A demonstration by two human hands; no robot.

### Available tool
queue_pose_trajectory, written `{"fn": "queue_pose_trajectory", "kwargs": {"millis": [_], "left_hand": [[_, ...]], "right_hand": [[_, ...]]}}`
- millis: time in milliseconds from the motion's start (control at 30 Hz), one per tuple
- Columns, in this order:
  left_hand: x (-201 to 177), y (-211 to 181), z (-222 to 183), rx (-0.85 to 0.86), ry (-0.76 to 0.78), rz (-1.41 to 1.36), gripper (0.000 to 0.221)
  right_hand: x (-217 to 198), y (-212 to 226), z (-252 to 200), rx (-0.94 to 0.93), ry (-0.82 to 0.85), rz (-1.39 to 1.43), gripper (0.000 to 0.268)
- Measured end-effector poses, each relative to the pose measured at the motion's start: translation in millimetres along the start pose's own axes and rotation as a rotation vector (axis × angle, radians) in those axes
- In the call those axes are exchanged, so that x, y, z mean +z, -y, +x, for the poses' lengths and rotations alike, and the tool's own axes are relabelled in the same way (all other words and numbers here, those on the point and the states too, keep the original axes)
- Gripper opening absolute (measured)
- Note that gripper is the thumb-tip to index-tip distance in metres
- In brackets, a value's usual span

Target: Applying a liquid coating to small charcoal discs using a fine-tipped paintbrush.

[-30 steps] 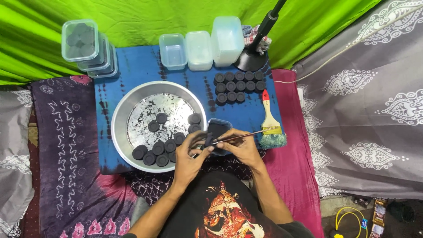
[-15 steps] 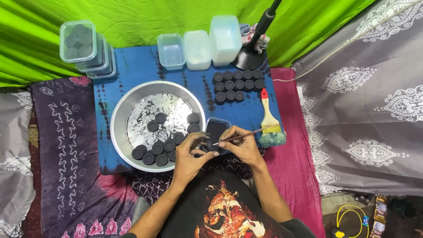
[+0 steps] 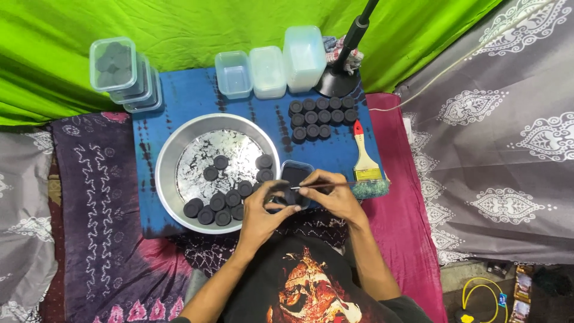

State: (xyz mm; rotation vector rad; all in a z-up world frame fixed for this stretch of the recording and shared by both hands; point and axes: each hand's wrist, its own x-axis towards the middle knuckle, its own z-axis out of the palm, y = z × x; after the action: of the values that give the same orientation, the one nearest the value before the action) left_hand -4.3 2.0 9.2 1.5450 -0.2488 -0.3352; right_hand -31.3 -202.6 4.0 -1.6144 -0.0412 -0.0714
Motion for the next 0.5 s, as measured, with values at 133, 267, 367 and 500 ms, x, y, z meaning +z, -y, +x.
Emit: {"fn": "queue_pose_trajectory", "kwargs": {"millis": [133, 267, 367, 500], "left_hand": [[4, 3, 2, 0.038, 0.027, 0.016, 0.042], [7, 4, 6, 0.059, 0.018, 0.036, 0.043], [9, -1, 4, 0.061, -0.021, 0.044, 0.043], [10, 6, 5, 0.092, -0.038, 0.039, 0.040]], "right_hand": [[-6, -4, -4, -0.002, 0.021, -0.011, 0.012], [-11, -4, -6, 0.011, -0.030, -0.004, 0.014], [-13, -7, -10, 0.017, -0.035, 0.016, 0.014], [-11, -8, -8, 0.020, 0.017, 0.077, 0.014]]}}
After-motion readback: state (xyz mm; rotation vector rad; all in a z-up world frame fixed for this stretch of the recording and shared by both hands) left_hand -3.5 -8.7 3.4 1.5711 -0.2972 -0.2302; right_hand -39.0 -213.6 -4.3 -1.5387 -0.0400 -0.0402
